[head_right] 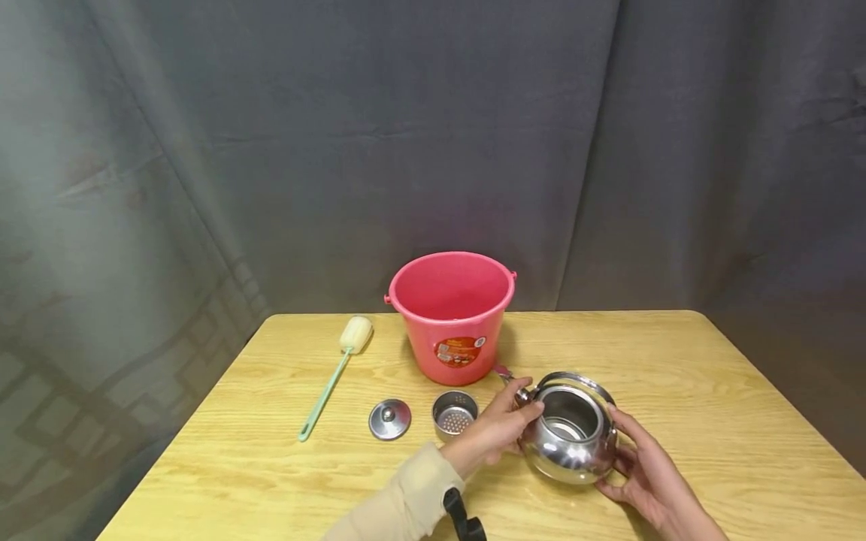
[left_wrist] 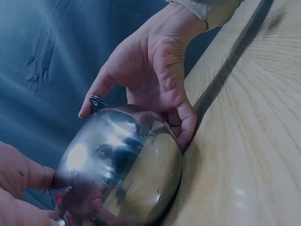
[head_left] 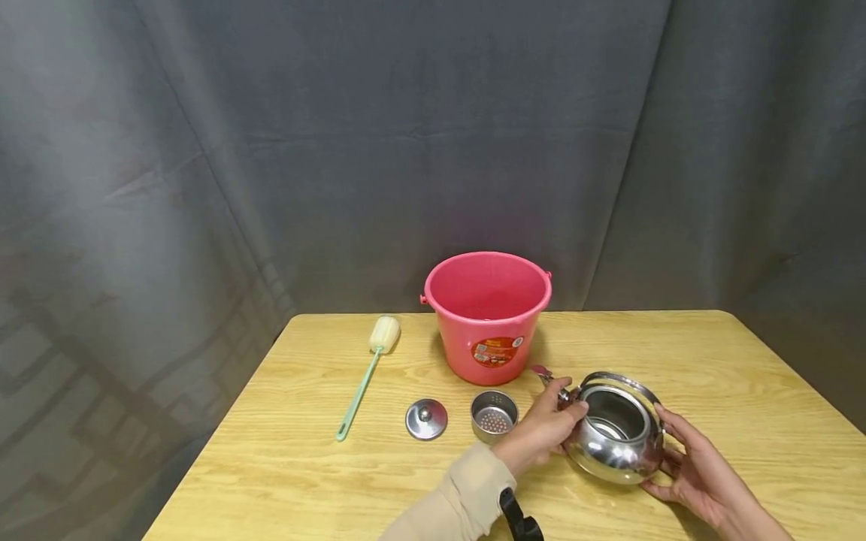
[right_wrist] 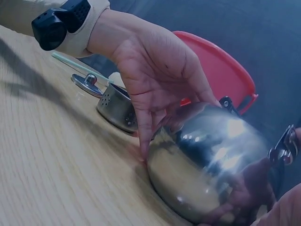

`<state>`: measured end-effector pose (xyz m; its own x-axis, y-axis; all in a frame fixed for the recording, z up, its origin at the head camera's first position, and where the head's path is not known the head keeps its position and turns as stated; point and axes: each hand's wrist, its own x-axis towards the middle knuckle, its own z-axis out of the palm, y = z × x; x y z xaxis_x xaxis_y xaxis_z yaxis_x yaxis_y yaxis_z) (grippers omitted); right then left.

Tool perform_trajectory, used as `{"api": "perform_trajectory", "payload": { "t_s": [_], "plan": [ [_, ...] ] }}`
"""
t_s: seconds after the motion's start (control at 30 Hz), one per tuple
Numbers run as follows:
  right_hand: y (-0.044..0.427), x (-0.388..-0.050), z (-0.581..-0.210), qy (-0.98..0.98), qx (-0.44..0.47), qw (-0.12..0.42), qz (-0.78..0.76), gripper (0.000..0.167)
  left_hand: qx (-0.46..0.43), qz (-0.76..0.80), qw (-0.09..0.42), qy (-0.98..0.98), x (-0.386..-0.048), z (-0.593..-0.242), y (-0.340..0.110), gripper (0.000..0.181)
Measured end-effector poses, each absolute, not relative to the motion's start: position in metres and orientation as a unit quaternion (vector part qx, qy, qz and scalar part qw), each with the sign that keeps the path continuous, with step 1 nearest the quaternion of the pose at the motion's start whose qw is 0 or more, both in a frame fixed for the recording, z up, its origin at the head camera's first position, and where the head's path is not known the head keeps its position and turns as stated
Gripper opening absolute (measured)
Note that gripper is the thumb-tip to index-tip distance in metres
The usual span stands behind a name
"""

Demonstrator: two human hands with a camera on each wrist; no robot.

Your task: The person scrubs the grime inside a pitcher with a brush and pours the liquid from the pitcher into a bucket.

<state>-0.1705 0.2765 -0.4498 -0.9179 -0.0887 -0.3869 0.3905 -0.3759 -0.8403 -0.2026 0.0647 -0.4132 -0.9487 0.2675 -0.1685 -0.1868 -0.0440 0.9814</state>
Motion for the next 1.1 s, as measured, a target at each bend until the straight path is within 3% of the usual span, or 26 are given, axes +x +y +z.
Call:
{"api": "perform_trajectory", "payload": {
  "t_s": [0.4,0.63,0.73,1.1],
  "plan": [
    [0.274,-0.161,-0.422,0.527,0.117,0.154,-0.827,0.021,0.094,0.698,0.143,0.695,-0.201,-0.385,0.046,0.044],
    [0.271,-0.159,-0.413,0.538,0.07,0.151,-0.827,0.035,0.159,0.675,0.172,0.7,-0.196,-0.368,0.026,0.048],
    [0.269,-0.159,-0.409,0.528,0.059,0.152,-0.834,0.033,0.186,0.668,0.184,0.696,-0.196,-0.361,0.017,0.05],
    [0.258,-0.155,-0.381,0.54,0.027,0.165,-0.825,0.022,0.204,0.637,0.154,0.727,-0.189,-0.337,-0.006,0.054]
  ]
}}
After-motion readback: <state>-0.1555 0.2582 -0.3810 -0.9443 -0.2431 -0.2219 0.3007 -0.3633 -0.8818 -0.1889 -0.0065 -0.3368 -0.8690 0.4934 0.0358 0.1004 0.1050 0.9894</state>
